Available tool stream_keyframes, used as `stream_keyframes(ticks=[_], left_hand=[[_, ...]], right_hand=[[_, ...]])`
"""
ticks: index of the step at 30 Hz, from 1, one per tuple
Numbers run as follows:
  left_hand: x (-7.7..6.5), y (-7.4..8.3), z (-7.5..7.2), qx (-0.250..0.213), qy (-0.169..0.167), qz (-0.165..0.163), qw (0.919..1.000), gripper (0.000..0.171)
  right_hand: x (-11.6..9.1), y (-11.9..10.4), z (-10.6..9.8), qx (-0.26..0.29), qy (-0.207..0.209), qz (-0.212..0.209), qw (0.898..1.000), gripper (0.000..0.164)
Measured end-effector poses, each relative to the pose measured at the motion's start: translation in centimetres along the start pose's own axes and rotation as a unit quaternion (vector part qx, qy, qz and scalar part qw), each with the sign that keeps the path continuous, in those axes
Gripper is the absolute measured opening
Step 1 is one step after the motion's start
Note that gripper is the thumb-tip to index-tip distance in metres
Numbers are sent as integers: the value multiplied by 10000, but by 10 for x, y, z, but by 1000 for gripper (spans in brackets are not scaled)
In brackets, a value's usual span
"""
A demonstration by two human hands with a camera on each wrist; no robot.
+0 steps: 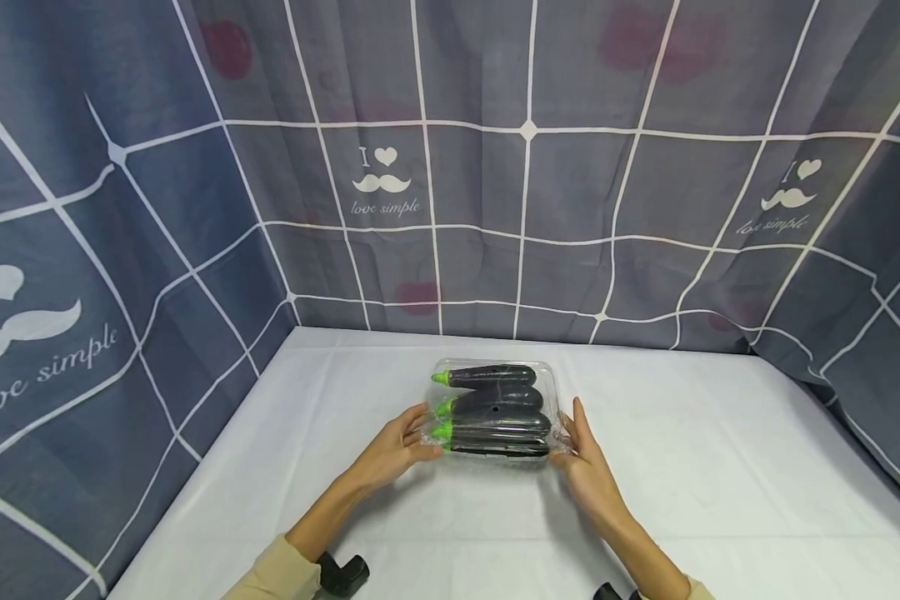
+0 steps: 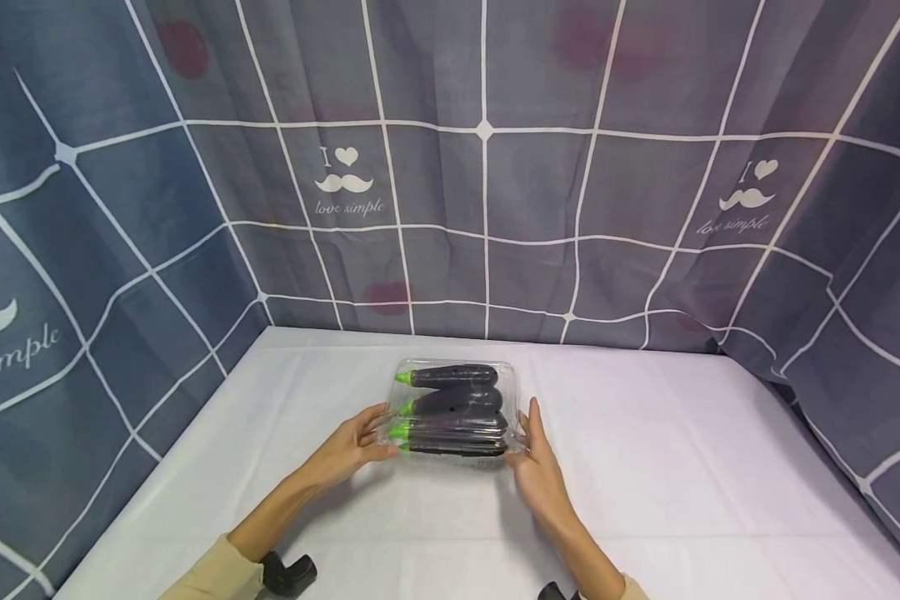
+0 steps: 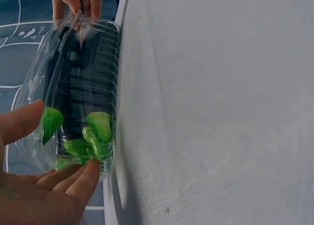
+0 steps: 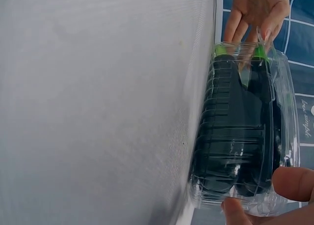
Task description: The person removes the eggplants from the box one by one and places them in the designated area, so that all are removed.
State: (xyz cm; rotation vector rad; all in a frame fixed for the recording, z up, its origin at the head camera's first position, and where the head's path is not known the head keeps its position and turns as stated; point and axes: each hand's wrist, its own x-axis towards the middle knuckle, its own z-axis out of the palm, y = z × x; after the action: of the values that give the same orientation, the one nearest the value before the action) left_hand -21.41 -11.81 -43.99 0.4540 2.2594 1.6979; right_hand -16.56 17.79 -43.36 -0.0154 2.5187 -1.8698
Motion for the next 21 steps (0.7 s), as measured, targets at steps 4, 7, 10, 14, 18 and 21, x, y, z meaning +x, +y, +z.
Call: stream_keyframes(ticks=[4, 7, 10, 14, 18, 21], left_hand=[[-1, 1, -1, -46, -8, -5, 10000, 82], [-1, 1, -1, -62, 13, -24, 10000, 82], [1, 2, 2, -21, -48, 27, 10000, 82], [3, 1, 5, -2, -161, 109, 9998, 81], [2, 1, 3, -74, -103, 47, 9999, 78], [1, 2, -1, -63, -83, 64, 9999, 76]], right_hand=[[0, -1, 1, -46, 14, -50, 10000, 92], [0, -1, 1, -66, -7, -103, 9999, 91], [-1, -1, -1, -69, 68, -150, 9998, 90], [-3, 1, -5, -20, 159, -169, 9997, 89], [-1, 5, -6, 194, 311, -242, 9990, 78], [1, 7, -4, 344, 449, -292, 9980, 71]])
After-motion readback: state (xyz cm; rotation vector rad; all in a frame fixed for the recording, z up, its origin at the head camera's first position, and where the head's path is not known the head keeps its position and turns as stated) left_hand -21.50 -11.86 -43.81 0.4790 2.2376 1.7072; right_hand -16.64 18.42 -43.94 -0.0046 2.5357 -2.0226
